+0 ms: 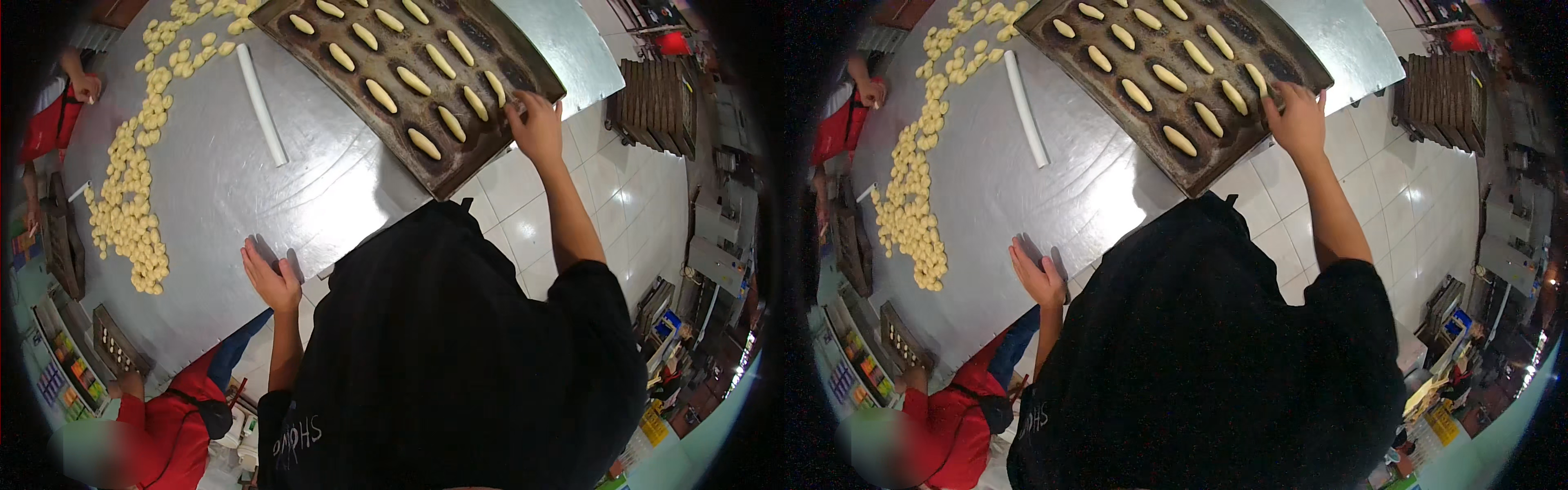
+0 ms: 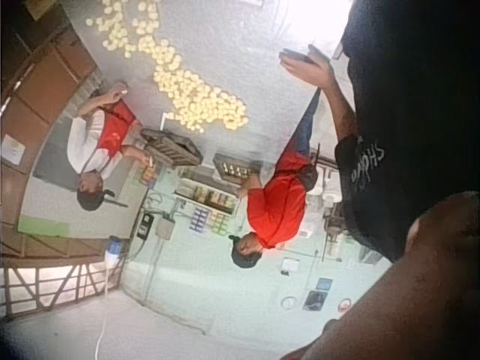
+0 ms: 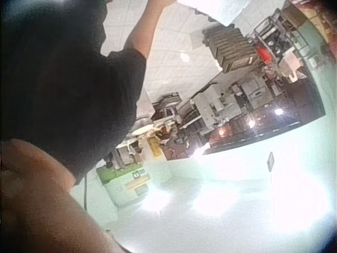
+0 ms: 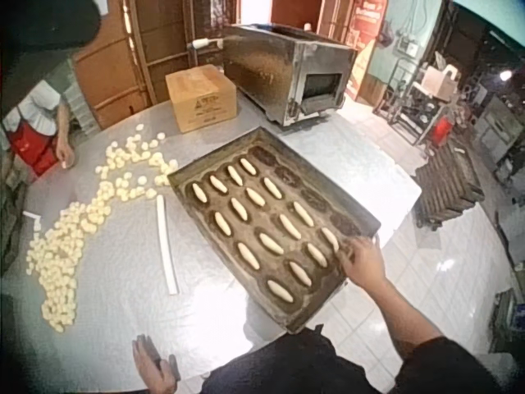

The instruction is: The person places a baking tray on a table, then takes pieces of dough, flattens them using a rolling pin and by hand, rolls them into elongated shapes, and places them onto the baking tray.

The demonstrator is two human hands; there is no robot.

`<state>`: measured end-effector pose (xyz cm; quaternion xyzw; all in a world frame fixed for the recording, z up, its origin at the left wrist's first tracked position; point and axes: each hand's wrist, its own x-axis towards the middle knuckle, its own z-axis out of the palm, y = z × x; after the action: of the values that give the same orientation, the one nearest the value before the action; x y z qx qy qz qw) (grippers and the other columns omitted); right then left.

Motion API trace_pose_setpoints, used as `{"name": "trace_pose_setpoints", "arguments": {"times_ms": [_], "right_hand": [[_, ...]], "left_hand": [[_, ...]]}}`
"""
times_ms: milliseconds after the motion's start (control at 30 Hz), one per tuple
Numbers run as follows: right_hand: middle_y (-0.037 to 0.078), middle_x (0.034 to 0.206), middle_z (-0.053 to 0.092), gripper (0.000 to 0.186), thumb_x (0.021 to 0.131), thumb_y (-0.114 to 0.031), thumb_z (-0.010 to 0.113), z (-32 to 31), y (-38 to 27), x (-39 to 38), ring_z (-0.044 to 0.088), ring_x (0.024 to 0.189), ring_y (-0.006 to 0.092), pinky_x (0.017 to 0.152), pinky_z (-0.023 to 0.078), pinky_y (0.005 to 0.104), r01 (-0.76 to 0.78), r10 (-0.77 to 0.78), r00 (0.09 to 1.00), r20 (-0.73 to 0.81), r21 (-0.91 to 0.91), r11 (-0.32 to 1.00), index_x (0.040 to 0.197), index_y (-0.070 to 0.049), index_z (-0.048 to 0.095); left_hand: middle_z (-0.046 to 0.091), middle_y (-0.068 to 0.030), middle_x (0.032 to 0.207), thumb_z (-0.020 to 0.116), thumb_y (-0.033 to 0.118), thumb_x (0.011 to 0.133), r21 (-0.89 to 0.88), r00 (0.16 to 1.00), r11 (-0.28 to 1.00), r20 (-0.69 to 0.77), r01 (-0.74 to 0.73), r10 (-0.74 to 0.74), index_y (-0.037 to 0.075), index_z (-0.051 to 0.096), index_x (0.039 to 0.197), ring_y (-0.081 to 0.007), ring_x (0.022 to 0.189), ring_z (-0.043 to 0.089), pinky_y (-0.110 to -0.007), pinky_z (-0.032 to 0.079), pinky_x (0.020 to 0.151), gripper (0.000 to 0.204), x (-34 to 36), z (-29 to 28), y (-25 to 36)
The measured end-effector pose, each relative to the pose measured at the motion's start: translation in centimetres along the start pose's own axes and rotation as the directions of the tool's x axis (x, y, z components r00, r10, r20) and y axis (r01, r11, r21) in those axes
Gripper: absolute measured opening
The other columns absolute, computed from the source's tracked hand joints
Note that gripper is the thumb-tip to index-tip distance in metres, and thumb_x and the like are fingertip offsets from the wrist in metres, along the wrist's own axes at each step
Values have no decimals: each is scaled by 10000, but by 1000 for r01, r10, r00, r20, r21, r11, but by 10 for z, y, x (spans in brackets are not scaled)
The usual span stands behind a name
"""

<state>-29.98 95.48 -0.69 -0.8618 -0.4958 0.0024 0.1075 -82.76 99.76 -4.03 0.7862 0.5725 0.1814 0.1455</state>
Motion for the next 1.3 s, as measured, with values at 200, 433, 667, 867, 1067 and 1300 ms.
{"name": "trace_pose_setpoints", "arguments": {"times_ms": [200,433,667,867,1067,1300], "right_hand": [[116,1048,692,360,842,-367,616,4,-10,58,646,1007,314,905,479,475,-236,262,932,250,-129,963,1127,-151,660],[107,1143,636,403,833,-275,615,19,-15,71,625,1045,308,857,514,444,-144,181,921,344,-131,981,1230,-212,585],[168,1170,608,445,849,-239,665,-15,-171,64,627,1006,315,864,495,419,173,-177,984,-12,286,943,1252,-78,570],[185,1076,583,355,877,-281,655,63,-372,51,638,897,374,773,528,438,420,-623,757,195,586,694,1189,-119,606],[170,982,580,183,851,-206,637,66,-388,35,627,798,386,694,522,460,316,-558,692,459,502,805,970,-90,561],[152,849,558,138,874,-105,594,55,-333,-1,616,610,269,573,487,386,-9,-567,663,489,763,646,970,-52,510]], "left_hand": [[384,-266,1444,464,275,914,-4,1000,1000,13,-3,3,-45,319,1437,-459,1340,312,-504,208,1126,630,9,12,12],[415,-241,1439,488,325,912,-8,1000,1000,-8,27,-27,-61,345,1418,-444,1344,345,-535,200,1124,653,21,9,-5],[632,-155,1072,662,167,824,-141,993,989,-117,-50,33,7,604,1172,-333,964,557,-425,413,897,388,98,-21,-28],[643,-152,1037,656,167,844,-347,979,935,-204,-65,-8,19,619,1165,-309,933,604,-390,477,849,355,273,-2,-74],[635,-146,1055,609,188,865,-323,958,946,-265,16,-106,37,626,1174,-302,925,621,-383,495,818,345,428,10,-115],[649,-139,1009,598,205,873,-178,961,984,-267,29,-77,67,653,1138,-316,909,630,-400,510,786,304,462,15,-125]]}}
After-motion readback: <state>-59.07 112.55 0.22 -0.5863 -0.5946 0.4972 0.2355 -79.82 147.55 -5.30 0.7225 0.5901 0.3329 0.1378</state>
